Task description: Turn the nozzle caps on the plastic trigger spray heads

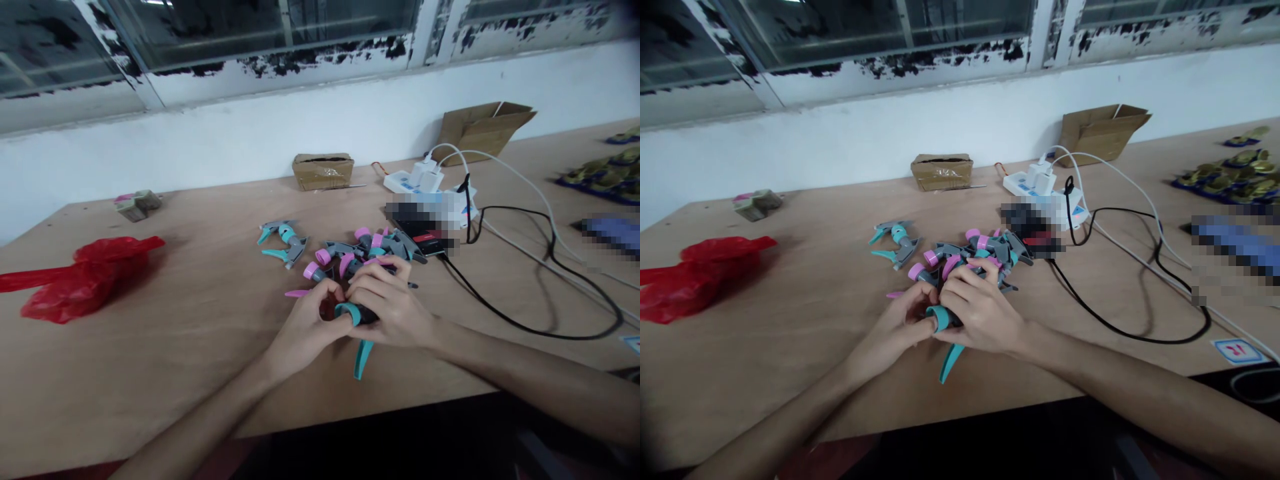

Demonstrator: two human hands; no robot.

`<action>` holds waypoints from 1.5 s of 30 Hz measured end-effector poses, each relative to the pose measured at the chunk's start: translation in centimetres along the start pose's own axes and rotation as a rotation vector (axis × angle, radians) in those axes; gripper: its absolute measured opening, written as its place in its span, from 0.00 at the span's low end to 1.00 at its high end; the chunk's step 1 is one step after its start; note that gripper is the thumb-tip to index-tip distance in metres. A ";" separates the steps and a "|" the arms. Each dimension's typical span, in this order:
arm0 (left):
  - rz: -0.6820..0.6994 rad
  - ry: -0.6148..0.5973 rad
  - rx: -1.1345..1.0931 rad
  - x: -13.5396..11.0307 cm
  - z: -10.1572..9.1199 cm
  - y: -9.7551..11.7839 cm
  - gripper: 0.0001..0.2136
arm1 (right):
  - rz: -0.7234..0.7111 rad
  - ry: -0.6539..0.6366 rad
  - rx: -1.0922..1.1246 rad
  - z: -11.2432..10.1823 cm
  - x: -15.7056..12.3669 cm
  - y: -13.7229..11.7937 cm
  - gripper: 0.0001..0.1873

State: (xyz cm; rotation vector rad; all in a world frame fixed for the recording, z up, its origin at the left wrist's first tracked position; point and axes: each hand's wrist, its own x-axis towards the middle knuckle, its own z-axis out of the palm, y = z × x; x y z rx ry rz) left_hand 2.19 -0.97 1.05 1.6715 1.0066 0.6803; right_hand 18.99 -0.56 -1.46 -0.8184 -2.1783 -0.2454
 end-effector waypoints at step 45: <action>0.324 0.449 0.764 -1.3 1.0 -1.0 0.04 | 0.178 -0.012 0.195 0.4 -0.5 1.0 0.11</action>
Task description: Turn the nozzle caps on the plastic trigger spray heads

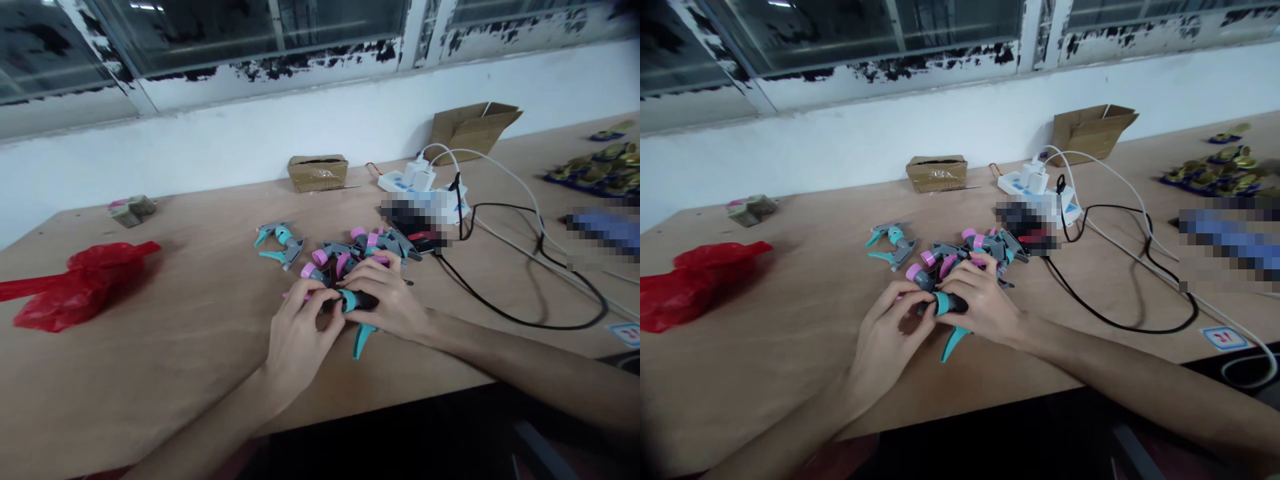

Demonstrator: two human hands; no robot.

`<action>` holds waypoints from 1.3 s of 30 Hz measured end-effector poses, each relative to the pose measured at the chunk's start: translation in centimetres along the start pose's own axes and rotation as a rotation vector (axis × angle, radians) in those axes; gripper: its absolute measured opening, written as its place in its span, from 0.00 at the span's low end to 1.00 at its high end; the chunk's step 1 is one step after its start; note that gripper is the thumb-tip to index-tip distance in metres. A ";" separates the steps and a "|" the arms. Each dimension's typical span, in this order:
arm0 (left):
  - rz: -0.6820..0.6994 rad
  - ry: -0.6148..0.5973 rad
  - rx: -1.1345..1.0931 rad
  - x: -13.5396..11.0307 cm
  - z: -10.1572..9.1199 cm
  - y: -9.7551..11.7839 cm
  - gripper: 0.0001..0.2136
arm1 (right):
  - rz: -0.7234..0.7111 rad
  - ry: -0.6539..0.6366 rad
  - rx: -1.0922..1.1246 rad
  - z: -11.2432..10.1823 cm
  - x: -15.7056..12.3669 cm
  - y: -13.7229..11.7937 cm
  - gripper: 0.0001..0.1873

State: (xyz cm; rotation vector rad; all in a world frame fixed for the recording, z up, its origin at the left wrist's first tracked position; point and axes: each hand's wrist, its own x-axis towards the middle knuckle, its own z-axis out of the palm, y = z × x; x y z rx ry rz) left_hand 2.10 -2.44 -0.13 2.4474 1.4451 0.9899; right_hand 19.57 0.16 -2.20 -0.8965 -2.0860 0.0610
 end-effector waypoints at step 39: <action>-0.292 -0.140 -0.847 0.3 0.4 -0.6 0.04 | -0.002 -0.016 0.018 -0.4 0.1 0.1 0.14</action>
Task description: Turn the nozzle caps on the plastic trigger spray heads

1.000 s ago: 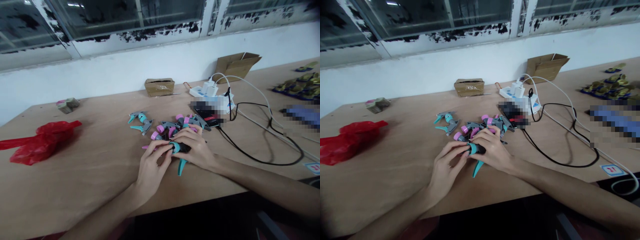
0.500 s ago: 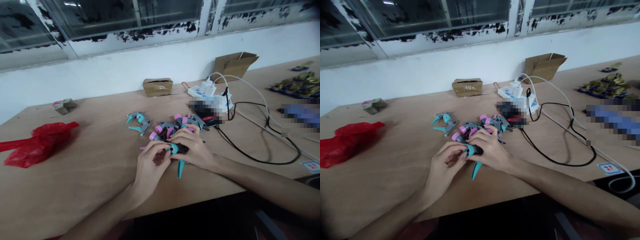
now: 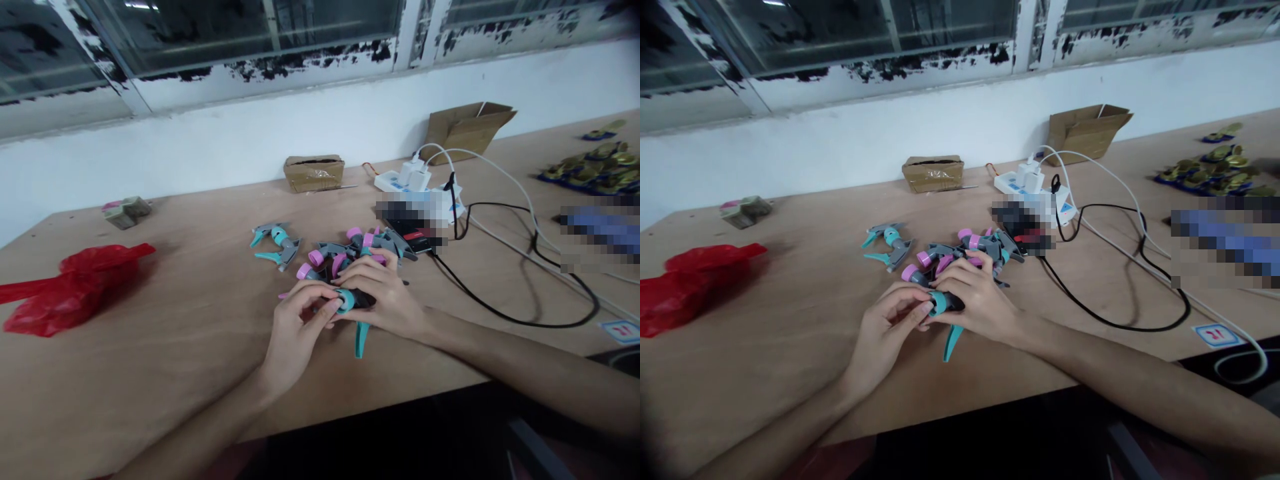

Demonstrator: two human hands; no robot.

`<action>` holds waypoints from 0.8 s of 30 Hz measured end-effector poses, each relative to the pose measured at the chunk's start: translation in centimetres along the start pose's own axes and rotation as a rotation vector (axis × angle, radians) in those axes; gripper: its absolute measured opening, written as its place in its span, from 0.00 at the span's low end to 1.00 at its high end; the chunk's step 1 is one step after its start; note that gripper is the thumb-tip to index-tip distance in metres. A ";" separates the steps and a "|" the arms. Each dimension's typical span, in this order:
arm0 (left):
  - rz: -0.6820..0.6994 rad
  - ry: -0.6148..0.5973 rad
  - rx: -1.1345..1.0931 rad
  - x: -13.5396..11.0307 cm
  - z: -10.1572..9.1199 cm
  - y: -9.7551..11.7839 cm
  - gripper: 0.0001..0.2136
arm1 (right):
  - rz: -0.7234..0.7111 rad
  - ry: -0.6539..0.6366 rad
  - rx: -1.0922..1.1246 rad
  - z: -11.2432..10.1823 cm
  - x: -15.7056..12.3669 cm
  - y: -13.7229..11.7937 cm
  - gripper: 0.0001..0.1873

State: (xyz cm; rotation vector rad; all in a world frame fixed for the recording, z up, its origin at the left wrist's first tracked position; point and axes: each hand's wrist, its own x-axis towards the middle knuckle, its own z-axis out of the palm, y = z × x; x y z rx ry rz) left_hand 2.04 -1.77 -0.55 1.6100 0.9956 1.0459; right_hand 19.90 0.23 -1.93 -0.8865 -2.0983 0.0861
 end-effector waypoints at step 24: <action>0.646 0.256 0.609 0.2 -1.3 0.7 0.05 | 0.035 0.025 0.086 0.0 0.6 -0.5 0.17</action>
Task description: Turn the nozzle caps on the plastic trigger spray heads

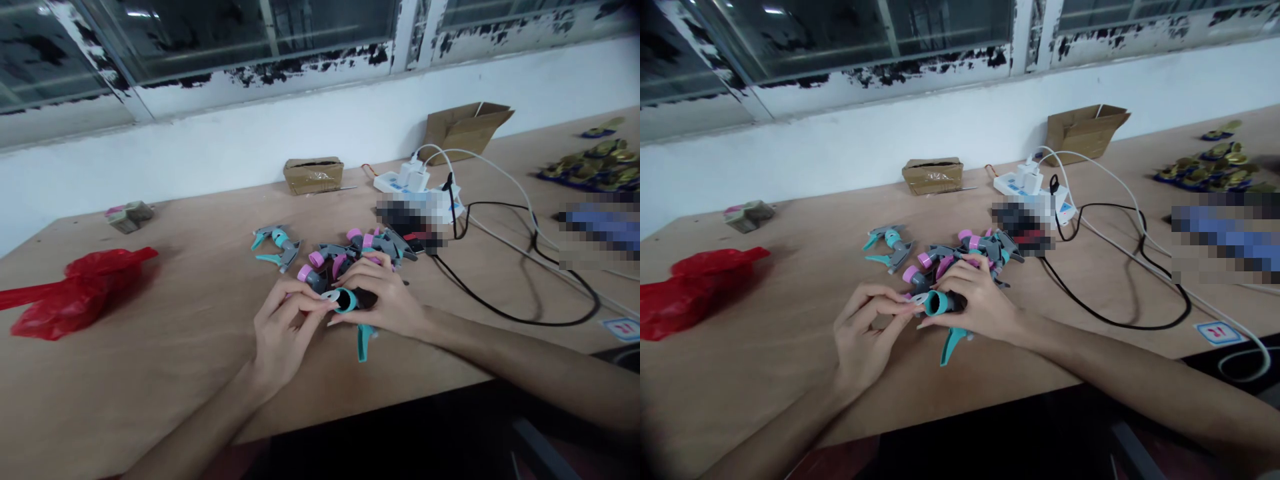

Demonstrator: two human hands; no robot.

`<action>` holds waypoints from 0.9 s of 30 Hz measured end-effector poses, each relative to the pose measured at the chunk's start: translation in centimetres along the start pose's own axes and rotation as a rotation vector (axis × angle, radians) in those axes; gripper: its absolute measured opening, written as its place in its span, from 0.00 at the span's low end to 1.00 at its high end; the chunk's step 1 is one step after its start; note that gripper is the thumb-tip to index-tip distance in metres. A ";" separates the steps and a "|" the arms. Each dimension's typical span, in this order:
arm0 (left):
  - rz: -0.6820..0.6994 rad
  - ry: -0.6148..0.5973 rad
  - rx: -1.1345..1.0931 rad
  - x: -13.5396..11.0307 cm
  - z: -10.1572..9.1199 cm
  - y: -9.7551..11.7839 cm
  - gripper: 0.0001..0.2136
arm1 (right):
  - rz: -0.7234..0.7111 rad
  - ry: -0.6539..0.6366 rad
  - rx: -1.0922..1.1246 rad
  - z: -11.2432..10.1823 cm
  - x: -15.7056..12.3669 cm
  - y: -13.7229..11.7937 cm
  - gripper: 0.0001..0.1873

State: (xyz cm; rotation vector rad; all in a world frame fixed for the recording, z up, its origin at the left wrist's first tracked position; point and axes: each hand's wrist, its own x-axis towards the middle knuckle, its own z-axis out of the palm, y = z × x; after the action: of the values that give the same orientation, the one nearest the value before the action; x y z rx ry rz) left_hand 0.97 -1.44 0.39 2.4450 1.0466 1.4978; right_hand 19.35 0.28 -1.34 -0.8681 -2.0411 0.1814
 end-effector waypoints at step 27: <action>0.029 -0.228 -0.109 0.4 0.2 0.4 0.03 | -0.032 0.001 0.024 -0.1 -0.3 0.2 0.12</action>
State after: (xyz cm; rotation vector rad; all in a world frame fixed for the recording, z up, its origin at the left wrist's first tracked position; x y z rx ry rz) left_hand 1.43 -1.48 0.80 2.4900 0.8667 1.2121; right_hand 19.67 0.16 -1.57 -0.8198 -2.0468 0.1874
